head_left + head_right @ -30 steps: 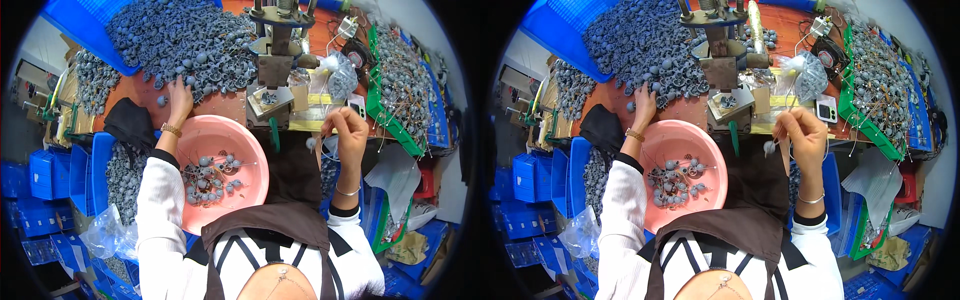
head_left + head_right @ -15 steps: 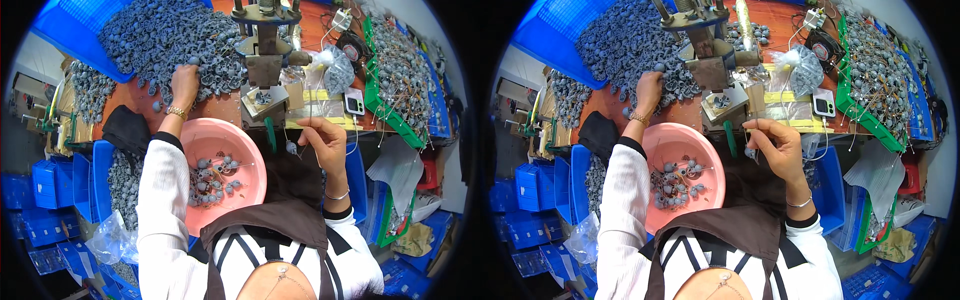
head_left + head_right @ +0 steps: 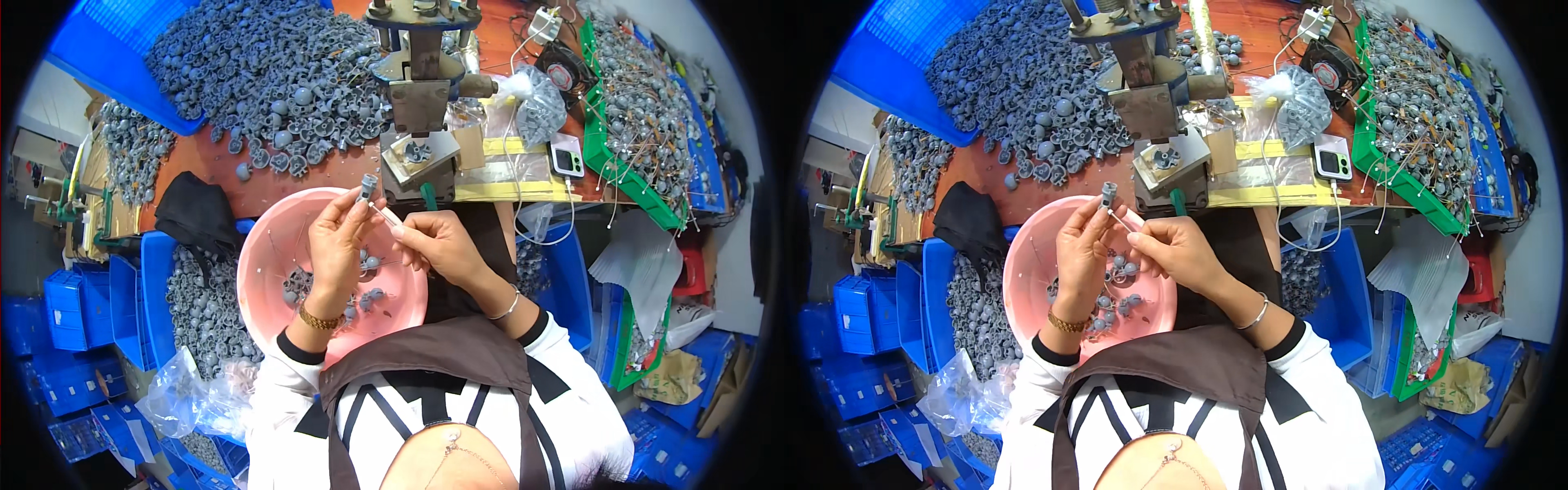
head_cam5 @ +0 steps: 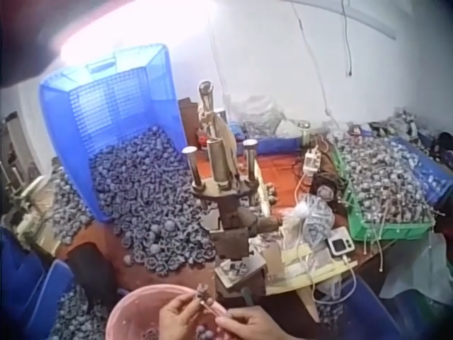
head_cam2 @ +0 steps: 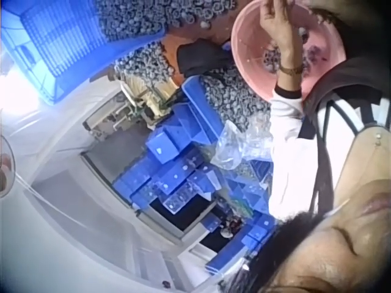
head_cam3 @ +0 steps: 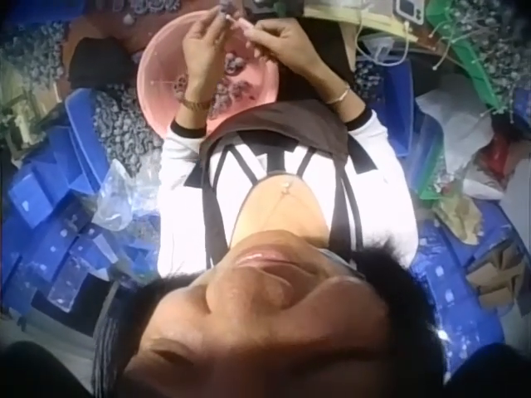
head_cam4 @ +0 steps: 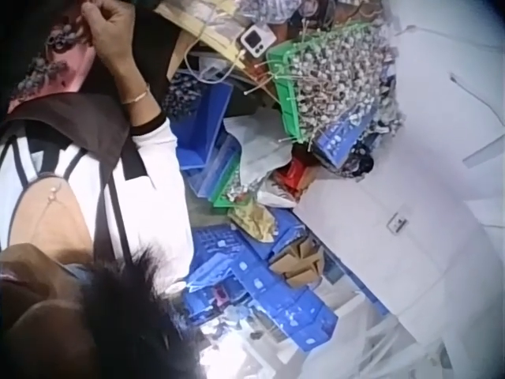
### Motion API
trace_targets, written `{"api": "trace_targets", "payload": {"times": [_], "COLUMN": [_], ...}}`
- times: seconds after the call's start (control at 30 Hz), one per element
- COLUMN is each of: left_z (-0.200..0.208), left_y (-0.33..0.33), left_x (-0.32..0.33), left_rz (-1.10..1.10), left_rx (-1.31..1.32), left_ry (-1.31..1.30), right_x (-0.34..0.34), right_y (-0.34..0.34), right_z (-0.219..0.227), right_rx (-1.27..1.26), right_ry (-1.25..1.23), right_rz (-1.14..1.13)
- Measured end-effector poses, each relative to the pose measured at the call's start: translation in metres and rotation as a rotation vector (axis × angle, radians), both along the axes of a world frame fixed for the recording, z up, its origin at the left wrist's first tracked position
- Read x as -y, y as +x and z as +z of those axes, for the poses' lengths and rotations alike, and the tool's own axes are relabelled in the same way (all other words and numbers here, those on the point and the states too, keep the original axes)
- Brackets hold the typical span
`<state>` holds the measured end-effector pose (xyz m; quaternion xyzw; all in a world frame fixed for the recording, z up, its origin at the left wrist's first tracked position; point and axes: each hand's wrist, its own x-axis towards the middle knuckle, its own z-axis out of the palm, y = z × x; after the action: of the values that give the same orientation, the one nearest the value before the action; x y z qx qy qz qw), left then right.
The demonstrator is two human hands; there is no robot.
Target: Assembling small mechanical components using a manual press machine on a factory workbench.
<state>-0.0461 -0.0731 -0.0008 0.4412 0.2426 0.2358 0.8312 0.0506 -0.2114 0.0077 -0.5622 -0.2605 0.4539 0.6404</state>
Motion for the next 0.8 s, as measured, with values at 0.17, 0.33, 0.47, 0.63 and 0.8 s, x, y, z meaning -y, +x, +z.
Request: {"api": "trace_targets", "payload": {"times": [0.17, 0.33, 0.47, 0.63, 0.8], "left_z": [0.002, -0.003, -0.008, 0.011, 0.01], "left_y": [-0.001, -0.004, -0.012, -0.018, -0.037], "left_x": [0.012, 0.016, 0.021, 0.022, 0.009], "left_rz": [0.044, 0.117, 0.06, 0.011, -0.191], "left_rx": [0.074, 0.069, 0.041, -0.099, -0.106], "left_ry": [0.059, 0.207, 0.183, 0.367, 0.941], "right_x": [-0.005, -0.009, -0.02, -0.014, -0.003], "right_y": [0.002, -0.006, -0.012, -0.015, -0.017], "right_z": [-0.004, -0.002, -0.01, -0.01, -0.02], "right_rx": [-0.099, -0.139, -0.113, 0.106, 0.37], "right_ry": [0.006, 0.028, 0.139, 0.127, 0.133], "right_rz": [-0.03, -0.033, -0.139, -0.228, -0.306]}}
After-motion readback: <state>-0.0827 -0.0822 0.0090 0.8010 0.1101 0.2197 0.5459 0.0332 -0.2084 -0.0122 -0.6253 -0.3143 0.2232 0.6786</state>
